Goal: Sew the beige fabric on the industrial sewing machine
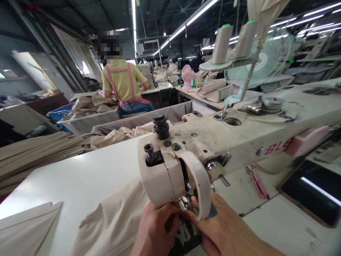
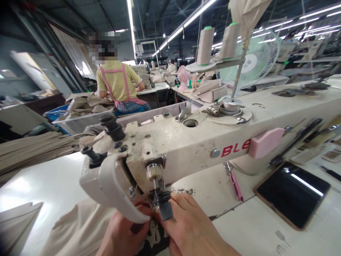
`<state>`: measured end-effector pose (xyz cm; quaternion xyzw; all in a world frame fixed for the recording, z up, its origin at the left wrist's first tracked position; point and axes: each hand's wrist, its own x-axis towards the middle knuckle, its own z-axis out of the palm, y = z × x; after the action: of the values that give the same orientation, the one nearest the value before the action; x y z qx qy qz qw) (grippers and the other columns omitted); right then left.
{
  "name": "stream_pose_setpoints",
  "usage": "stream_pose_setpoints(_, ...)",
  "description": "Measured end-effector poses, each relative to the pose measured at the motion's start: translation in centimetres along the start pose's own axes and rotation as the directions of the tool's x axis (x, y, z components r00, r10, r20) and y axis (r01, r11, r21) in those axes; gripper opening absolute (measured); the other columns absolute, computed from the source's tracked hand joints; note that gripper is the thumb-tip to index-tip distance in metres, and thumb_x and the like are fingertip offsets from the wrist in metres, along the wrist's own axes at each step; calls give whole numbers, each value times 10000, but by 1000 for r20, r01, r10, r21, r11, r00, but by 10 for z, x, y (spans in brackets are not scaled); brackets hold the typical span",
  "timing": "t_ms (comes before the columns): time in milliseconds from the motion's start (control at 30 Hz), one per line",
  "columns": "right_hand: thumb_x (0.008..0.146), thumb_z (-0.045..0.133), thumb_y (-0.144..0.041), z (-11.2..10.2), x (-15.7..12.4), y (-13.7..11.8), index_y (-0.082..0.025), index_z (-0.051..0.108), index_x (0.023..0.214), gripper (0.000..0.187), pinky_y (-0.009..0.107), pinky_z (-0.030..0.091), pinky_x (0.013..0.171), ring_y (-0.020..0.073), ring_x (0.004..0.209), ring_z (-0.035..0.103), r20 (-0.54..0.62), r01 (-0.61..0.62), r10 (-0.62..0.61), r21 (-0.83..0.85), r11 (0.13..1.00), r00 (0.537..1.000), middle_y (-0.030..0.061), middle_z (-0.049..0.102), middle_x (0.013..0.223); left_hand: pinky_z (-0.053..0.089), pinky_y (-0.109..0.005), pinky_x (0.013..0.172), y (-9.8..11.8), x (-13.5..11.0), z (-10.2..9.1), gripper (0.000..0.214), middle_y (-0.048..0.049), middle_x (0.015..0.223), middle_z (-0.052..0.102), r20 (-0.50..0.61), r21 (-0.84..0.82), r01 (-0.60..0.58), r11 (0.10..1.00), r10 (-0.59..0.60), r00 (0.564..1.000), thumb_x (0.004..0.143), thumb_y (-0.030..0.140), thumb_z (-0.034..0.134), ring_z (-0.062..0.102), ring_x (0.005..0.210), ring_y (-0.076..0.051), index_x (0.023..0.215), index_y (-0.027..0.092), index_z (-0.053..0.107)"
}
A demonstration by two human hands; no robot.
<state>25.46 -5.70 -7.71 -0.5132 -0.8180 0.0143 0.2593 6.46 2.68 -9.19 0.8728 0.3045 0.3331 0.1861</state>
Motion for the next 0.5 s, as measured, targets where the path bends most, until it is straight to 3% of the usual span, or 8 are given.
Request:
stream_pose_setpoints(167, 715, 479, -133, 4, 0, 3, -215, 640, 1063, 392, 342, 426, 952, 263, 987, 540, -110, 49, -49, -5, 999, 993, 68, 639, 915, 487, -239, 566, -6, -3, 8, 207, 7, 628, 663, -39, 78, 18, 997, -15, 999, 768, 148, 521, 642, 606, -154, 670, 245, 676)
stream_pose_setpoints(367, 721, 477, -22, -12, 4, -11, -206, 654, 1037, 406, 326, 420, 955, 235, 1050, 522, -90, -130, 136, 67, 989, 987, 72, 628, 1050, 539, -312, 629, -22, 0, 17, 202, -30, 747, 740, -70, 116, 101, 988, -93, 993, 789, 210, 533, 689, 690, -216, 775, 236, 733)
stream_pose_setpoints(500, 736, 489, -8, -14, 4, -13, -184, 663, 915, 305, 334, 439, 946, 234, 1049, 521, -94, -144, 153, 95, 985, 984, 87, 623, 1050, 561, -376, 688, -23, 5, 16, 241, -51, 789, 743, -89, 106, 158, 982, -149, 985, 819, 233, 492, 694, 751, -247, 803, 217, 732)
